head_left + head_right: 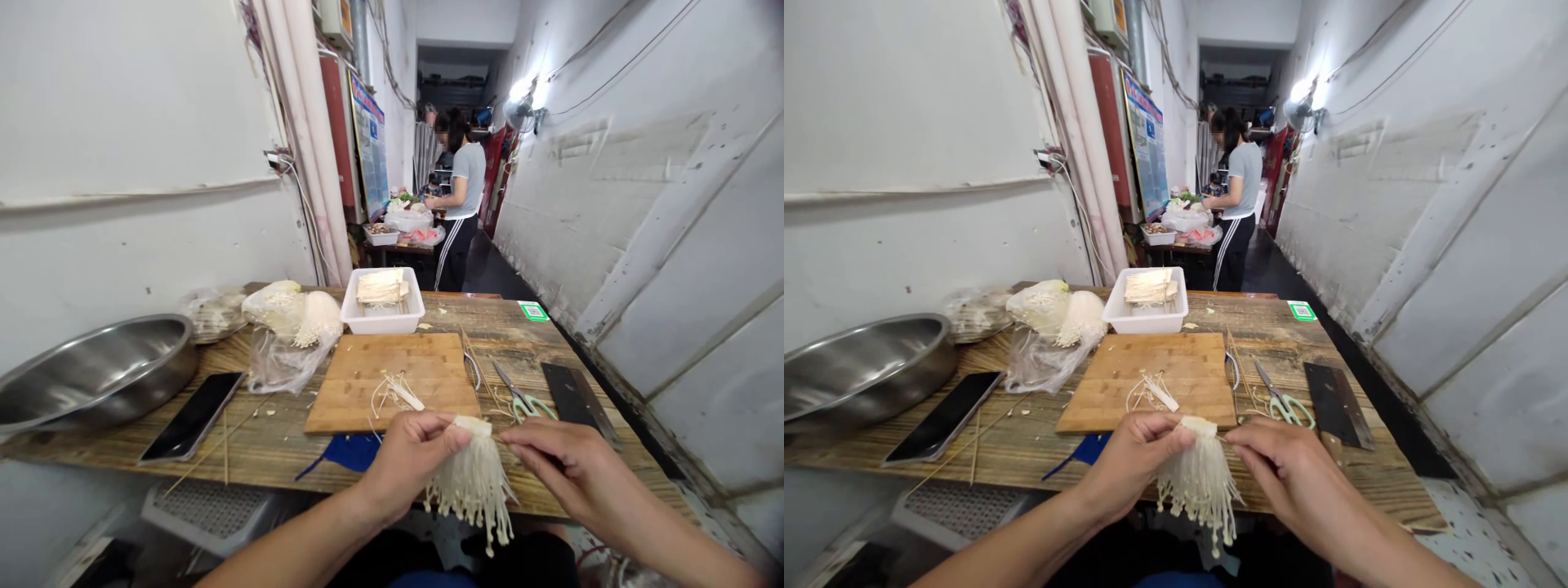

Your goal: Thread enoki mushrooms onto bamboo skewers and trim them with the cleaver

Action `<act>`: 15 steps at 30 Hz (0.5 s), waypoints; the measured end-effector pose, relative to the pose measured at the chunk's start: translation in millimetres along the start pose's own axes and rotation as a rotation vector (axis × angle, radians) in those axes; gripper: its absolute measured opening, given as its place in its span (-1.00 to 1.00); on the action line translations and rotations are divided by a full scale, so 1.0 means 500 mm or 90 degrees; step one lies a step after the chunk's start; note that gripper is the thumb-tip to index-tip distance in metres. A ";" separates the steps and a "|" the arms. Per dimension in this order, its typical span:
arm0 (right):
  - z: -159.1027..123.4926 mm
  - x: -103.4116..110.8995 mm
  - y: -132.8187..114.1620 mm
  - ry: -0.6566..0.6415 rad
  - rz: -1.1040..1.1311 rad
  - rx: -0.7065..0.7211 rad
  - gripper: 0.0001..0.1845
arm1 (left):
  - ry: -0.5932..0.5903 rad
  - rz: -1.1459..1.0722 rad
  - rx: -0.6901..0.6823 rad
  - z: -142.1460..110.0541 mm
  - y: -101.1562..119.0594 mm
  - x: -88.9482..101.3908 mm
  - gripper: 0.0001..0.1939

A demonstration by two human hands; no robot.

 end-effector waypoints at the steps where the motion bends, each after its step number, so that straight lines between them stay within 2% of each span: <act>1: -0.001 -0.004 -0.001 0.009 0.011 -0.006 -0.75 | -0.001 -0.009 0.009 -0.001 -0.006 -0.002 -0.72; 6: -0.016 -0.043 0.008 -0.001 0.046 -0.071 -0.78 | -0.025 -0.023 0.045 -0.009 -0.033 -0.030 -0.69; 9: -0.028 -0.054 0.031 -0.005 0.090 -0.135 -0.69 | -0.051 0.038 0.028 0.000 -0.032 -0.033 -0.65; 12: -0.037 -0.043 0.061 0.022 0.139 -0.171 -0.66 | -0.103 0.199 -0.042 0.036 -0.014 0.009 -0.63; 14: -0.044 -0.032 0.088 0.070 0.182 -0.216 -0.65 | -0.064 0.405 -0.145 0.074 0.002 0.068 -0.63; 15: -0.049 -0.027 0.103 0.103 0.202 -0.244 -0.63 | -0.051 0.553 -0.195 0.093 0.006 0.098 -0.63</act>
Point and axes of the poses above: each hand's wrist, its own z-axis towards the middle knuckle, its own x-axis out of the back of the hand, y = z × x, the point moved 4 cm from there along z, towards the middle knuckle, and after that the axes turned 8 degrees about -z, right-handed, at the moved point
